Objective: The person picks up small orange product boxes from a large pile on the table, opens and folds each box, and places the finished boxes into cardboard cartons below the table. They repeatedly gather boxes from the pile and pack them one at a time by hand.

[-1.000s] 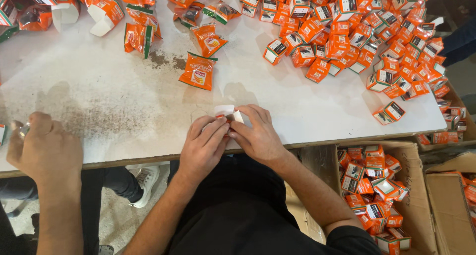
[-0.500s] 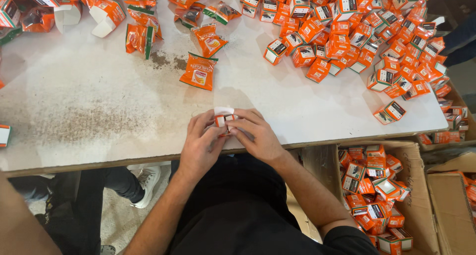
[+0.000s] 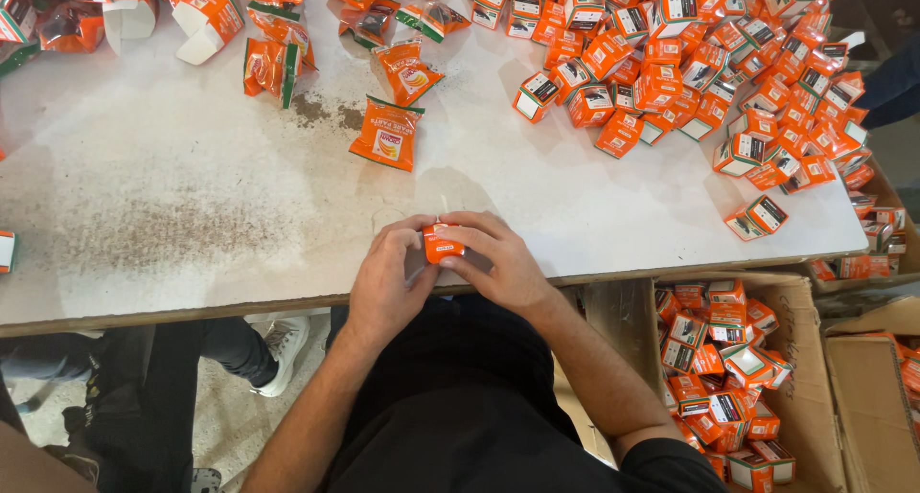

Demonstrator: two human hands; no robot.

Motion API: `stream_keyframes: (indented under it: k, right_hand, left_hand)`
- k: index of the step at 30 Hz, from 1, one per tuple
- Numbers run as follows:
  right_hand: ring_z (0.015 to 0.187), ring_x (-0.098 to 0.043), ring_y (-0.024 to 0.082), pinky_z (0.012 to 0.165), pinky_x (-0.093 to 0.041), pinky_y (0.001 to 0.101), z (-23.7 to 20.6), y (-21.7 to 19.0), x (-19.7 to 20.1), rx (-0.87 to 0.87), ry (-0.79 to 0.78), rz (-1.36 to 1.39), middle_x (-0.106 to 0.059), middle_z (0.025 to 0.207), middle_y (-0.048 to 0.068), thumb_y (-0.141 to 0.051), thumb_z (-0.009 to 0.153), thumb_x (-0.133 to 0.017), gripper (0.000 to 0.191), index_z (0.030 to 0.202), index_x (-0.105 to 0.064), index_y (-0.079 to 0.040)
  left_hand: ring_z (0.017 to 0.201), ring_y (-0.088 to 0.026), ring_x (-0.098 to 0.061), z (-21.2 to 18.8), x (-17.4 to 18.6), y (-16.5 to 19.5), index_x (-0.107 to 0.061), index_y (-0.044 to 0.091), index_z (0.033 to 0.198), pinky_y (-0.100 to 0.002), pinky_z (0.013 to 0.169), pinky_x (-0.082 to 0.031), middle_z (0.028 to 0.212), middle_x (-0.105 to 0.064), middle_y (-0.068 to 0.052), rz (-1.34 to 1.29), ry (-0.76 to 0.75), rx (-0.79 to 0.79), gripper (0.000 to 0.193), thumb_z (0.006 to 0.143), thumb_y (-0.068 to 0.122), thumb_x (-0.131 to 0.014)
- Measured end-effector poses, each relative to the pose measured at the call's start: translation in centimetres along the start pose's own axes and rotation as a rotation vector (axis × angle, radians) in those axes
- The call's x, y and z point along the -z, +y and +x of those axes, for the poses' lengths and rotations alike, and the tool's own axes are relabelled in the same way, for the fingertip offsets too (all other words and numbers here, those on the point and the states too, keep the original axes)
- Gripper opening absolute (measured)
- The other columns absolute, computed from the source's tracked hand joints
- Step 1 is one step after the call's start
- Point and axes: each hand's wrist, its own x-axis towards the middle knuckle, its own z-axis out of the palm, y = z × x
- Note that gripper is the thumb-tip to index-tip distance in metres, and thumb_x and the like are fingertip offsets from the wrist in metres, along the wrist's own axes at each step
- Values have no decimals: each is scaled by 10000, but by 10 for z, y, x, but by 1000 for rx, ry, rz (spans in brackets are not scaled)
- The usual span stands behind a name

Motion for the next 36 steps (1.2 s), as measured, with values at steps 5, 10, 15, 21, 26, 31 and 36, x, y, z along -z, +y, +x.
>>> stream_keyframes:
  k: [5,10,15,21,26,31,36]
  right_hand:
    - [1166,-674,305,993,-550,378,-4,0,-4,-6,34,-43,-662,1330,131,-90,932,-759,324,1250,-699,-90]
    - [1162,-674,300,986,-553,374,-3,-2,-5,10,54,-50,-662,1331,129,-87,939,-754,306,1240,-699,-90]
    - [1140,-640,319,991,-531,405,2,-10,1,120,28,-191,-652,1330,125,-87,907,-771,338,1239,-708,-74]
    - [1120,-604,315,925,-494,452,-9,-11,8,276,27,-571,-638,1347,142,-123,826,-779,430,1246,-720,-52]
    - [1112,-591,346,917,-472,503,-2,20,35,155,34,-848,-626,1213,144,-150,853,-779,342,1177,-697,-77]
    - [1196,-575,388,1011,-457,504,38,64,69,18,262,-830,-609,1314,199,-269,966,-683,418,1333,-645,-72]
    - [1314,-535,408,1118,-424,482,111,79,0,134,-31,-369,-608,1376,171,-454,1020,-640,574,1437,-603,-61]
  left_hand:
    - [1188,-367,-633,3,4,6,-497,53,1115,-420,969,-537,1309,-645,-150,15,-14,-23,460,793,24,-823]
    - [1184,-366,-625,4,5,9,-574,56,1139,-431,971,-531,1316,-641,-139,60,-32,-40,410,802,48,-808]
    - [1193,-377,-615,4,6,13,-640,46,1047,-442,978,-529,1321,-632,-157,117,-25,-86,309,777,6,-786]
    - [1293,-412,-591,15,20,32,-633,63,948,-531,1063,-507,1368,-604,-158,375,-48,-306,227,770,41,-772]
    - [1239,-452,-559,28,40,18,-681,120,1224,-525,1024,-470,1386,-562,-236,344,-151,-251,465,774,177,-785]
    - [1031,-294,-670,87,92,-46,-598,43,1369,-417,909,-576,1337,-636,-178,265,100,-9,501,898,94,-763]
    - [489,-174,-568,186,135,-121,-472,110,1235,-336,392,-440,871,-614,-129,-467,579,579,274,1025,120,-647]
